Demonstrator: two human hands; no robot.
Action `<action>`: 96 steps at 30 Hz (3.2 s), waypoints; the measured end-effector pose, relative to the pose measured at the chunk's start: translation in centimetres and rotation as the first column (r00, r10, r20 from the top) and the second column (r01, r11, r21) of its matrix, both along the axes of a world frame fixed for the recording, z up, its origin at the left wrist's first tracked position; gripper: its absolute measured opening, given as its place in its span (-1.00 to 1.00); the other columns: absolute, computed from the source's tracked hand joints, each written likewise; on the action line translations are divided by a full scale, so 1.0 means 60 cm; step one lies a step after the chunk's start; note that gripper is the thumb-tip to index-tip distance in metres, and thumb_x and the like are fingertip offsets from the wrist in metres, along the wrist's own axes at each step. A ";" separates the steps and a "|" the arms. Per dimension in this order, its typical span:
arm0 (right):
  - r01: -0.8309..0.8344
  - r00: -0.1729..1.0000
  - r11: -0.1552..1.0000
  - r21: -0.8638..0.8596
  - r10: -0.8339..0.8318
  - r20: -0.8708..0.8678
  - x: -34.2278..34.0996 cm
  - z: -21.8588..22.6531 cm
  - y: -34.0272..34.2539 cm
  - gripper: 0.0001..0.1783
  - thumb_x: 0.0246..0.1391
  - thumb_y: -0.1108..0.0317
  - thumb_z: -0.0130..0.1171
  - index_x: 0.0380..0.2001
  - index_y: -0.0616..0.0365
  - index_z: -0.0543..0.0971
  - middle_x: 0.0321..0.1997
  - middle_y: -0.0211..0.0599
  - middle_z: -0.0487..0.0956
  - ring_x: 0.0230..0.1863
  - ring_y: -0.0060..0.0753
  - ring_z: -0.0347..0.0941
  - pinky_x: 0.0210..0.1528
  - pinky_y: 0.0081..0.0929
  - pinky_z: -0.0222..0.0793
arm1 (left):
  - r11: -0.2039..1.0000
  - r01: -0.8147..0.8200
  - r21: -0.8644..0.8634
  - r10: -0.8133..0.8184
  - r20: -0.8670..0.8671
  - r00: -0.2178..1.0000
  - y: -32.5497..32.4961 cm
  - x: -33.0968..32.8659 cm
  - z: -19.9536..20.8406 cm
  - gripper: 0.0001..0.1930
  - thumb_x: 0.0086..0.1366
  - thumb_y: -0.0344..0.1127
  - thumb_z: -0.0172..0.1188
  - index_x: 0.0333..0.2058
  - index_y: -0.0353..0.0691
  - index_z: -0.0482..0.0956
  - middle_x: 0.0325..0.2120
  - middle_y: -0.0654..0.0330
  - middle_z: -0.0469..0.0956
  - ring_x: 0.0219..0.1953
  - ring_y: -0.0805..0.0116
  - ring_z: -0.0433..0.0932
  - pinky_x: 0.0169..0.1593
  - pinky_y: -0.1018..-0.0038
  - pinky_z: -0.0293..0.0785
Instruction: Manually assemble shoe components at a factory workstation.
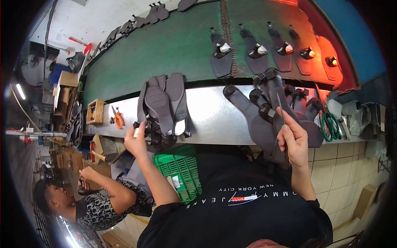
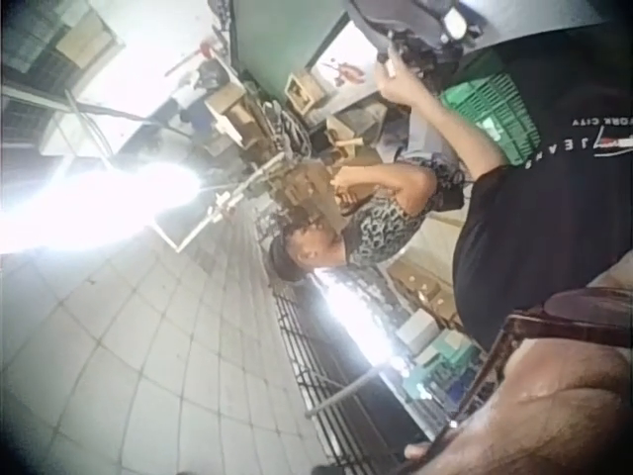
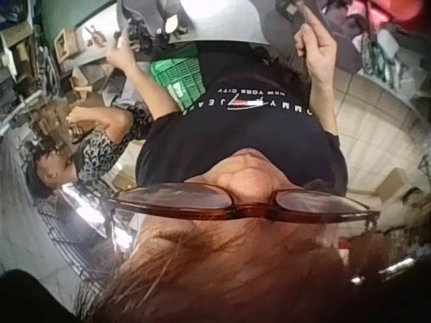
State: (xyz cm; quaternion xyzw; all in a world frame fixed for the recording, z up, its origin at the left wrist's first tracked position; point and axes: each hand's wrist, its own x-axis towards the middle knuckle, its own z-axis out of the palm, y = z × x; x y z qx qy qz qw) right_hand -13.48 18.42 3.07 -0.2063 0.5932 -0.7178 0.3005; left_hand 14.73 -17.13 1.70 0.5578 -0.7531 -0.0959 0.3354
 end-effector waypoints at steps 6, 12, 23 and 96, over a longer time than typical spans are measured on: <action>0.088 0.995 0.994 -0.061 -0.085 0.052 -0.008 0.000 0.004 -0.57 0.26 0.41 -0.12 0.18 0.20 0.33 -0.58 -0.53 0.38 -0.65 -0.81 0.14 -0.66 -0.80 0.08 | 0.951 0.284 -0.120 -0.305 -0.508 0.806 0.119 -0.160 0.067 -0.58 0.08 -0.44 0.28 -0.05 -0.43 0.49 -0.06 -0.02 0.51 0.02 0.20 0.46 0.11 0.35 0.31; 0.018 0.996 1.000 0.005 -0.018 0.083 0.020 0.015 0.009 -0.59 0.26 0.38 -0.12 0.16 0.22 0.36 -0.70 -0.57 0.28 -0.70 -0.80 0.11 -0.65 -0.80 0.04 | 0.705 0.710 0.000 -0.678 -0.294 0.674 0.203 -0.358 -0.092 -0.48 0.12 -0.26 0.26 0.06 -0.30 0.41 0.09 -0.05 0.39 0.23 -0.01 0.24 0.26 0.28 0.11; -0.108 0.993 0.994 0.029 0.107 0.043 0.017 0.003 0.007 -0.60 0.25 0.39 -0.12 0.14 0.19 0.38 -0.69 -0.54 0.33 -0.70 -0.79 0.13 -0.64 -0.77 0.08 | 0.659 0.655 -0.371 -0.752 -0.319 0.576 0.170 -0.321 0.001 -0.76 0.07 -0.59 0.24 -0.22 -0.38 0.56 -0.24 0.12 0.61 -0.02 0.14 0.54 -0.15 0.45 0.49; 0.051 0.967 0.974 -0.221 0.007 0.255 -0.050 -0.001 0.027 -0.57 0.25 0.43 -0.11 0.20 0.14 0.32 -0.64 -0.49 0.32 -0.72 -0.75 0.09 -0.72 -0.76 0.09 | 0.493 0.868 -0.060 -0.844 -0.276 0.460 0.213 -0.442 0.004 -0.40 -0.03 -0.36 0.38 0.06 -0.23 0.44 0.08 0.06 0.42 0.24 0.14 0.23 0.22 0.28 0.19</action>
